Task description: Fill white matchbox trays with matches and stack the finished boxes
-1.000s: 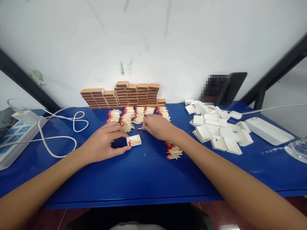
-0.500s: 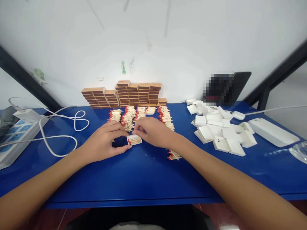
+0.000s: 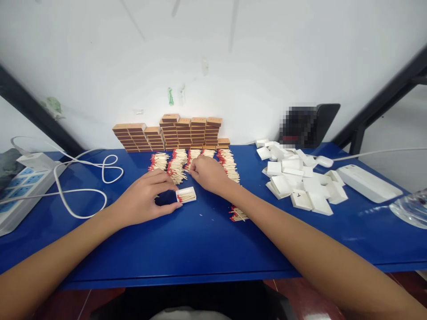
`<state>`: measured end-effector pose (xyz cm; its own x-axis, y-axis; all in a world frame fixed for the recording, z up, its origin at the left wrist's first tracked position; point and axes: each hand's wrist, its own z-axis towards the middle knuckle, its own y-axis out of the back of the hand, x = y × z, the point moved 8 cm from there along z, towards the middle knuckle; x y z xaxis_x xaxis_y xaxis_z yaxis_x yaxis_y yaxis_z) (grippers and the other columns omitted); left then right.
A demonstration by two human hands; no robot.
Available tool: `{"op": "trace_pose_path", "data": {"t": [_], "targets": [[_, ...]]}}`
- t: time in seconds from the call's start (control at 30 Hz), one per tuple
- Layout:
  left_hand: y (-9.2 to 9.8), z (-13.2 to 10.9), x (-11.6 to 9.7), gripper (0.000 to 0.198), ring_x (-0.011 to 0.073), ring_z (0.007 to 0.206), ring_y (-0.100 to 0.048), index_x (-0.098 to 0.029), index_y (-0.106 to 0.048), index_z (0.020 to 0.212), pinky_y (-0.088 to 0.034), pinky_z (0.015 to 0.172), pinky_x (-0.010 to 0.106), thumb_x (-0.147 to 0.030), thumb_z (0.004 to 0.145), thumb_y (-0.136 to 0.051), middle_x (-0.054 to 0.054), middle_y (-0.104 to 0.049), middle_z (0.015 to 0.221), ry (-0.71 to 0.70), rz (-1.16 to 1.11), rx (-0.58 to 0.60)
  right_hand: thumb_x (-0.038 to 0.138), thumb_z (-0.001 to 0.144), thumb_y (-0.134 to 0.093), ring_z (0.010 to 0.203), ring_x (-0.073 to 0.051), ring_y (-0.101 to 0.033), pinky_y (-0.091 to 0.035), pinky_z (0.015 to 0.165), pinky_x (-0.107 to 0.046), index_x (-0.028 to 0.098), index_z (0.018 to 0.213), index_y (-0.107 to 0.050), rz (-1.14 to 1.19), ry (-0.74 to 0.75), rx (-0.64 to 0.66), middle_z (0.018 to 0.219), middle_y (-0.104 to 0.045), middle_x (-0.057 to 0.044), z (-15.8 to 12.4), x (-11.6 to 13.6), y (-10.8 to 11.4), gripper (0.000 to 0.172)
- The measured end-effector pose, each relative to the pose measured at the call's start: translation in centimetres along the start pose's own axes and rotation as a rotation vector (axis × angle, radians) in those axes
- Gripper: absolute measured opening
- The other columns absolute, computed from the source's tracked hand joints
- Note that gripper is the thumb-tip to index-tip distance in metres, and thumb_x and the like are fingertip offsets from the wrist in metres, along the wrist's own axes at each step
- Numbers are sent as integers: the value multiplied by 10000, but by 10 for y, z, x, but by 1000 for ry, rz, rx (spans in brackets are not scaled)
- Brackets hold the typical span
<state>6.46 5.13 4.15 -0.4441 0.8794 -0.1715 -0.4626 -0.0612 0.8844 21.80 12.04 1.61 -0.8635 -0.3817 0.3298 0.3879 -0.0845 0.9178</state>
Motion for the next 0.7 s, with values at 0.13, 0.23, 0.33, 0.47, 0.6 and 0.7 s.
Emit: {"op": "trace_pose_path", "data": {"t": [0.13,0.23,0.33,0.47,0.6,0.7], "targets": [[1,0,0,230,240,979,-664,-177,-774,1026,-546,910,407,-402,975,-774,64,-734,994,5,-1,3,177,1025,-649,903,-223,-685,-433,766,-323,188,859,-703,-53,-20,40,978,-773,-96,-1,-8,0,175],[0,0,1,223,239,971,-657,-191,-780,1028,-542,909,414,-408,977,-773,60,-736,997,18,-2,21,193,1036,-648,946,-252,-679,-439,801,-340,178,862,-694,-92,-29,66,997,-760,-123,-7,-16,6,180],[-1,0,2,225,240,974,-657,-195,-785,1022,-540,903,419,-415,979,-769,61,-738,1004,33,-2,33,196,1049,-632,952,-253,-666,-445,818,-343,172,906,-696,-93,-11,84,1018,-741,-127,-15,-18,16,159],[-1,0,4,228,237,967,-657,-191,-781,1018,-536,897,419,-416,976,-773,57,-744,1009,40,10,27,204,1059,-625,897,-217,-639,-437,773,-313,191,946,-677,22,107,125,973,-709,-76,-26,0,25,125],[0,0,3,232,241,982,-662,-185,-773,1024,-534,921,421,-411,974,-777,58,-746,1016,33,17,15,193,1050,-640,838,-189,-616,-422,735,-299,195,936,-659,96,205,197,988,-692,-59,-39,22,21,116],[0,0,3,226,239,983,-663,-186,-774,1028,-536,915,417,-405,974,-777,55,-749,1030,31,8,20,155,1039,-635,820,-176,-615,-423,735,-295,190,931,-659,129,238,218,993,-690,-57,-45,30,15,116]]}}
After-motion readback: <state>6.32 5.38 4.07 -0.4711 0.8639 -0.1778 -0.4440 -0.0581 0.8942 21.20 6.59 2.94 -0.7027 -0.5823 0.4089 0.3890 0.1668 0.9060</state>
